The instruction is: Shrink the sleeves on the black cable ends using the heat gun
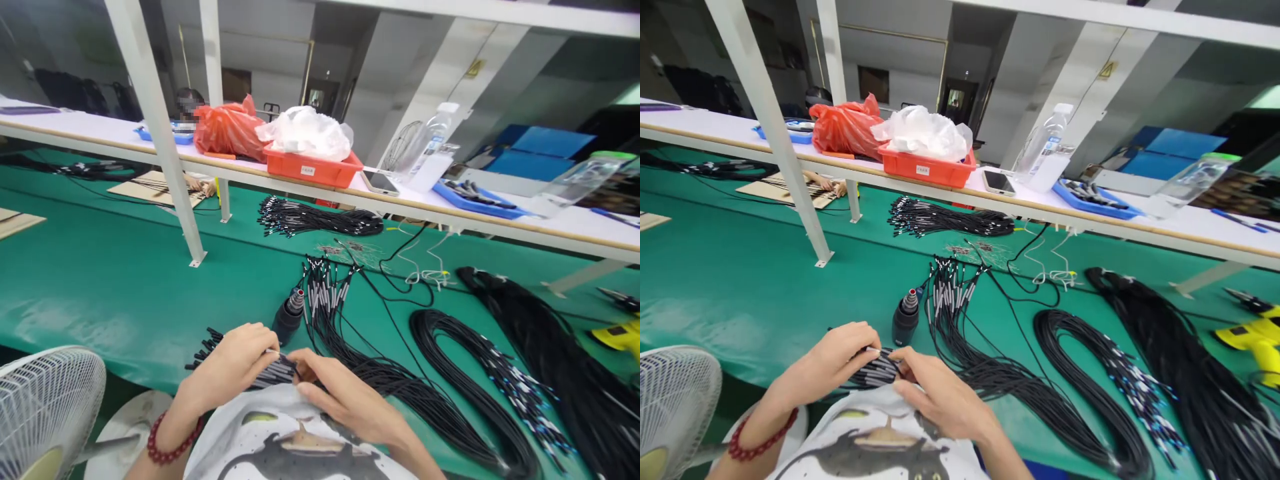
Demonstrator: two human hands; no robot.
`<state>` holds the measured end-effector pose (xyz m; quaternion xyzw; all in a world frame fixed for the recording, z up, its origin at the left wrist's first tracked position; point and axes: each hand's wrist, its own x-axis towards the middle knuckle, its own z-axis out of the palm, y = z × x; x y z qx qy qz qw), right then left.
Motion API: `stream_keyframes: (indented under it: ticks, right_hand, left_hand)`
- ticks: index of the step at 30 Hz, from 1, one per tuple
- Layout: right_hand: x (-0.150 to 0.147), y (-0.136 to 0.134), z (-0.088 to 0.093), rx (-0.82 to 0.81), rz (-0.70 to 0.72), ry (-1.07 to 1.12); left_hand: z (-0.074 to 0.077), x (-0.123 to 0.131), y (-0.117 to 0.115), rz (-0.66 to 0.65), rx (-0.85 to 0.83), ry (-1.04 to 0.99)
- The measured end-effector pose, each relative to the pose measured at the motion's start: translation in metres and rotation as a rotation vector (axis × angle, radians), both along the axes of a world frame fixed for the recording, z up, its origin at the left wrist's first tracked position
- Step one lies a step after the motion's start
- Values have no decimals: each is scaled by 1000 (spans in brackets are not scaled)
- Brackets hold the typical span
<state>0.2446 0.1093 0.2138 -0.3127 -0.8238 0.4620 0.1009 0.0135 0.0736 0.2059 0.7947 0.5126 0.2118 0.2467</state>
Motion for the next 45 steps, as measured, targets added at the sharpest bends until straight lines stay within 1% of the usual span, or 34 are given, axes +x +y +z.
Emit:
stream_keyframes:
  ticks: [2, 4, 7, 9, 13, 17, 23, 27, 31, 35, 40, 45]
  right_hand:
    - [-6, 0, 8, -19, -75, 41]
    - [-7, 5, 14, -28, -184, 129]
    - [-3, 15, 20, 43, -306, 227]
    - [-1, 22, 23, 92, -339, 240]
    - [-1, 30, 24, 138, -390, 240]
    - [-2, 38, 25, 172, -432, 234]
    - [-12, 53, 29, 251, -513, 250]
    - [-20, 66, 21, 264, -535, 263]
    - [-25, 79, 8, 245, -569, 271]
    - [-26, 89, -4, 234, -609, 256]
    - [-27, 97, -15, 242, -646, 215]
    - [-25, 102, -23, 234, -644, 191]
  left_hand:
    - [12, 10, 2, -9, 54, -7]
    - [22, 15, 4, 14, 98, -28]
    - [32, 18, 9, 40, 139, -37]
    - [34, 18, 12, 56, 145, -21]
    - [32, 17, 20, 116, 136, 8]
    - [32, 15, 31, 138, 103, -9]
    - [37, 19, 49, 213, 105, -89]
    - [30, 20, 62, 260, 134, -106]
    - [17, 20, 76, 307, 150, -115]
    - [2, 21, 88, 338, 153, -180]
    - [-13, 23, 96, 349, 121, -230]
    - [-21, 23, 100, 361, 122, -238]
